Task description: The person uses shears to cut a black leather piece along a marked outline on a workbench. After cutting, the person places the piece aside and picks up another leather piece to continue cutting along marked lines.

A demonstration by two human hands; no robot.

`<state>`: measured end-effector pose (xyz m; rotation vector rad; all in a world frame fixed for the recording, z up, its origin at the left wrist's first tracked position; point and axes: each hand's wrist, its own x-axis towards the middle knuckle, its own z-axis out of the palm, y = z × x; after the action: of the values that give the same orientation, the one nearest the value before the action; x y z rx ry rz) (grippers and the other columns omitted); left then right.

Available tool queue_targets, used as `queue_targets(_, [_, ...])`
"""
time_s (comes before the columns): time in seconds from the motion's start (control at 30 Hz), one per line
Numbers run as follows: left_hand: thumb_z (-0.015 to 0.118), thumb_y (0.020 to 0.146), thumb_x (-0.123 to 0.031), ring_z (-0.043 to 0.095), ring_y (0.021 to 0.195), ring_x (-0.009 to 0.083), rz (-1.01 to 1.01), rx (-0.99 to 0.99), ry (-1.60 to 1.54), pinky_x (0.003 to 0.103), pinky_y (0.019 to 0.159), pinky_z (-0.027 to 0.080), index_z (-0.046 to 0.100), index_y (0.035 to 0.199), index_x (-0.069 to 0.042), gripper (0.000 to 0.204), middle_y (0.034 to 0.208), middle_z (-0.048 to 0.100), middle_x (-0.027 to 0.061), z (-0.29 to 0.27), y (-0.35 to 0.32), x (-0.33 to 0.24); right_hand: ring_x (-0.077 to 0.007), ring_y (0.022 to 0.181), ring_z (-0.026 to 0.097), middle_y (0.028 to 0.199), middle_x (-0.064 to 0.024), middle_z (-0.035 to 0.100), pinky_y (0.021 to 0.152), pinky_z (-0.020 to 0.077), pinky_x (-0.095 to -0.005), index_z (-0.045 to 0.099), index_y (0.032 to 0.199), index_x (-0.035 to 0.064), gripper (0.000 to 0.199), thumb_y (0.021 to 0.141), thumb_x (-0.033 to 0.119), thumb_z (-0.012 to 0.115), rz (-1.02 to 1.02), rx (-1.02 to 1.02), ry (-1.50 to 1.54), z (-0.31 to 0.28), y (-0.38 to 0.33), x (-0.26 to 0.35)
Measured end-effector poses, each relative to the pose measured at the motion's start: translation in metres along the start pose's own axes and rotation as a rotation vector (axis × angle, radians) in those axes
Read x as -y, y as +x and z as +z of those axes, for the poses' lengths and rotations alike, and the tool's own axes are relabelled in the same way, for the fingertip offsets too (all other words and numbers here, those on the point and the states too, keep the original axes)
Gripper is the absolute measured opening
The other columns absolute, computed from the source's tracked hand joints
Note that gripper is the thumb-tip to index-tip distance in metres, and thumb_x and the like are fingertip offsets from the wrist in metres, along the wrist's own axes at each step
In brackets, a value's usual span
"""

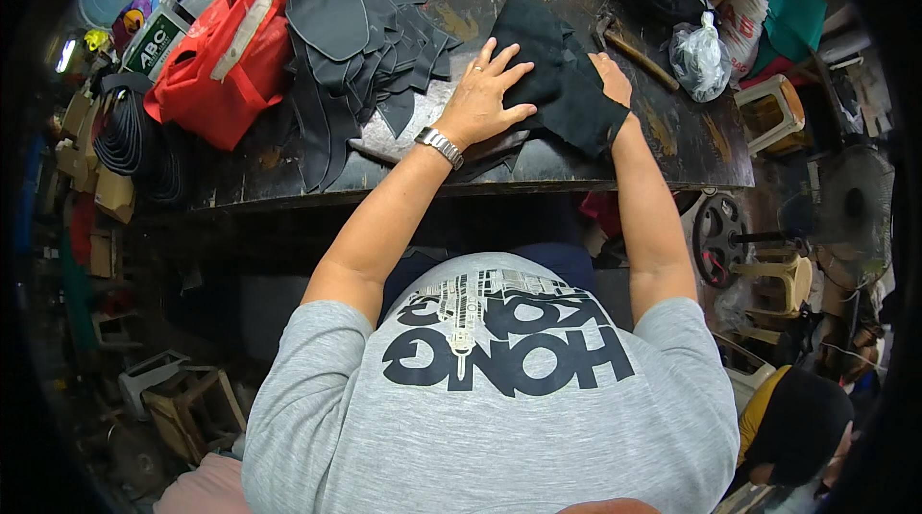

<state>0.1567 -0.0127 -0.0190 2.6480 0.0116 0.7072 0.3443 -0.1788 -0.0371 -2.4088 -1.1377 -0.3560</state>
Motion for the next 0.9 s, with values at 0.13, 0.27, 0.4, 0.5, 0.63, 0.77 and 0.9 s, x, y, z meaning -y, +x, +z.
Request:
queue_targets(0.13, [0.075, 0.078, -0.031, 0.038, 0.135, 0.0345, 0.080, -0.153, 0.099, 0.047, 0.110, 0.032, 0.068, 0.113, -0.013, 0.040, 0.134, 0.055, 0.0121, 0.000, -0.003, -0.002, -0.0389, 0.095, 0.063, 0.100, -0.0190, 0.064, 0.081, 0.0491, -0.0476, 0.064, 0.102, 0.0072, 0.032, 0.082, 0.032, 0.059, -0.145, 0.093, -0.061, -0.010, 0.017, -0.017])
queue_targets(0.27, [0.073, 0.081, -0.020, 0.062, 0.111, 0.0263, 0.028, -0.248, -0.123, 0.039, 0.099, 0.043, 0.071, 0.102, -0.007, 0.025, 0.101, 0.070, 0.0113, 0.001, -0.001, 0.002, -0.0375, 0.094, 0.064, 0.093, -0.0190, 0.067, 0.080, 0.0495, -0.0461, 0.066, 0.092, 0.0052, 0.027, 0.080, 0.029, 0.063, 0.005, 0.305, -0.127, -0.017, 0.037, -0.036])
queue_targets(0.4, [0.073, 0.084, -0.018, 0.068, 0.088, 0.0183, -0.300, -0.461, -0.571, 0.028, 0.079, 0.050, 0.068, 0.102, -0.001, 0.026, 0.091, 0.071, 0.0122, 0.000, 0.004, 0.009, -0.0346, 0.087, 0.066, 0.085, -0.0178, 0.069, 0.077, 0.0502, -0.0430, 0.068, 0.085, 0.0039, 0.024, 0.077, 0.026, 0.069, 0.157, 0.363, -0.097, -0.034, 0.032, -0.051])
queue_targets(0.5, [0.067, 0.090, -0.018, 0.064, 0.084, 0.0149, -0.545, -0.647, -1.028, 0.027, 0.074, 0.049, 0.063, 0.105, 0.002, 0.026, 0.094, 0.069, 0.0097, -0.003, 0.010, 0.019, -0.0248, 0.067, 0.066, 0.071, -0.0133, 0.067, 0.064, 0.0505, -0.0362, 0.068, 0.082, 0.0022, 0.024, 0.074, 0.024, 0.072, 0.347, 0.452, 0.056, -0.044, 0.026, -0.061])
queue_targets(0.63, [0.058, 0.094, -0.007, 0.061, 0.096, 0.0144, -0.576, -0.673, -1.562, 0.027, 0.084, 0.051, 0.035, 0.134, 0.004, 0.047, 0.111, 0.062, 0.0137, -0.004, -0.005, 0.023, -0.0166, 0.049, 0.057, 0.059, -0.0063, 0.058, 0.049, 0.0455, -0.0320, 0.065, 0.074, 0.0011, 0.021, 0.070, 0.018, 0.076, 0.518, 0.495, 0.338, -0.048, 0.011, -0.073])
queue_targets(0.77, [0.058, 0.090, -0.003, 0.061, 0.087, 0.0137, -0.540, -0.518, -1.144, 0.027, 0.080, 0.050, 0.014, 0.148, -0.002, 0.072, 0.111, 0.061, 0.0162, -0.016, -0.029, 0.021, -0.0193, 0.048, 0.060, 0.059, -0.0098, 0.059, 0.048, 0.0465, -0.0339, 0.063, 0.074, -0.0005, 0.021, 0.072, 0.017, 0.074, 0.512, 0.458, 0.187, -0.051, -0.006, -0.073])
queue_targets(0.9, [0.060, 0.086, -0.003, 0.059, 0.077, 0.0128, -0.591, -0.210, -0.767, 0.026, 0.075, 0.050, 0.003, 0.153, -0.008, 0.088, 0.105, 0.063, 0.0176, -0.041, -0.050, 0.020, -0.0241, 0.053, 0.065, 0.062, -0.0158, 0.062, 0.051, 0.0493, -0.0360, 0.062, 0.074, -0.0032, 0.025, 0.076, 0.020, 0.070, 0.499, 0.463, 0.060, -0.065, -0.017, -0.064])
